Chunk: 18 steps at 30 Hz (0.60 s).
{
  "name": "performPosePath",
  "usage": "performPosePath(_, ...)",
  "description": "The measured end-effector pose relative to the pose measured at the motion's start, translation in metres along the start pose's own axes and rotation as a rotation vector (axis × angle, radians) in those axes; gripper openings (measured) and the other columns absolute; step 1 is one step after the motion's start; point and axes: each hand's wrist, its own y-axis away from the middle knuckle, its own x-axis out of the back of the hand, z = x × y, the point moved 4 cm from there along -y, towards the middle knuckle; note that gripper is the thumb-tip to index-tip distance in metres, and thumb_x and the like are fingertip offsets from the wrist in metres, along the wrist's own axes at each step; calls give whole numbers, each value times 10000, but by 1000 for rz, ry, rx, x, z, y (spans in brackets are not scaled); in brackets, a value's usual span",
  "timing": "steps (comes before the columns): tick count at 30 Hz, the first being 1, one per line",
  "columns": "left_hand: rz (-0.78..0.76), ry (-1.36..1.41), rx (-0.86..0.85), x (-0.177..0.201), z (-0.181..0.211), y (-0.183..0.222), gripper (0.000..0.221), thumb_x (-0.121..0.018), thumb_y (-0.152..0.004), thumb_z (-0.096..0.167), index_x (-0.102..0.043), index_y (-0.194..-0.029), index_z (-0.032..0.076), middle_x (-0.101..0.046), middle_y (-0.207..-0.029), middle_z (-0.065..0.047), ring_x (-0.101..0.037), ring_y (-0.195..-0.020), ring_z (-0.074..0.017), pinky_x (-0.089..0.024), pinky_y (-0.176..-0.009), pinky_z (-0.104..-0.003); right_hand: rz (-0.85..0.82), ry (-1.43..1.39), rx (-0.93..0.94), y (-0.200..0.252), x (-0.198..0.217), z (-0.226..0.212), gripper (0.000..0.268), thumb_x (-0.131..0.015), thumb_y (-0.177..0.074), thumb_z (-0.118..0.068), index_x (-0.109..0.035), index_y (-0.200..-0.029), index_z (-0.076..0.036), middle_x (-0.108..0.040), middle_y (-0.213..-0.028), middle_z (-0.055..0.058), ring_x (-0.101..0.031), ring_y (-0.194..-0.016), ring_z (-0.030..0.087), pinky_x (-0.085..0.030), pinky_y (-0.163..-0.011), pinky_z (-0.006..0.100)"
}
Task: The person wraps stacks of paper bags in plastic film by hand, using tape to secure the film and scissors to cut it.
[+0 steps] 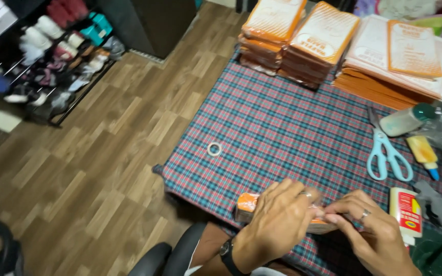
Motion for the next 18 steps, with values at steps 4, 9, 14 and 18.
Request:
performPosePath(4,13,-208,-4,-13,10,9,200,-533,-988,177,-722,-955,117,-588,-937,-110,-553,-964,-350,-420,-850,-478,-7,-33,-48,20,-4,26,125,-684,-880,-128,-726,-976,-58,-703,-876,57,-679,-807,150,-525,-820,247)
performPosePath(9,112,-154,184,-25,28,20,248,-564,-915,192,-753,-994,52,-615,-1051,-172,-553,-1025,-412,-403,-888,-522,85,55,-38,63,-15,92,145,-708,-955,-47,-698,-1096,-16,-705,-1021,116,-639,-909,208,-478,-922,298)
performPosePath(14,263,-66,232,-33,23,29,305,-527,-983,207,-711,-961,-35,-557,-1092,-229,-524,-1069,-465,-386,-935,-575,-67,-34,-222,80,-38,226,294,-655,-951,-41,-722,-1220,56,-707,-1213,198,-634,-1093,258,-448,-1068,347)
performPosePath(18,262,-38,257,-41,17,28,327,-512,-901,216,-724,-915,-33,-592,-1102,-246,-553,-1075,-503,-419,-905,-628,-314,-622,-886,91,-59,433,628,-259,-1003,-15,-327,-1625,46,-447,-1523,308,-420,-1379,414,-303,-1156,512)
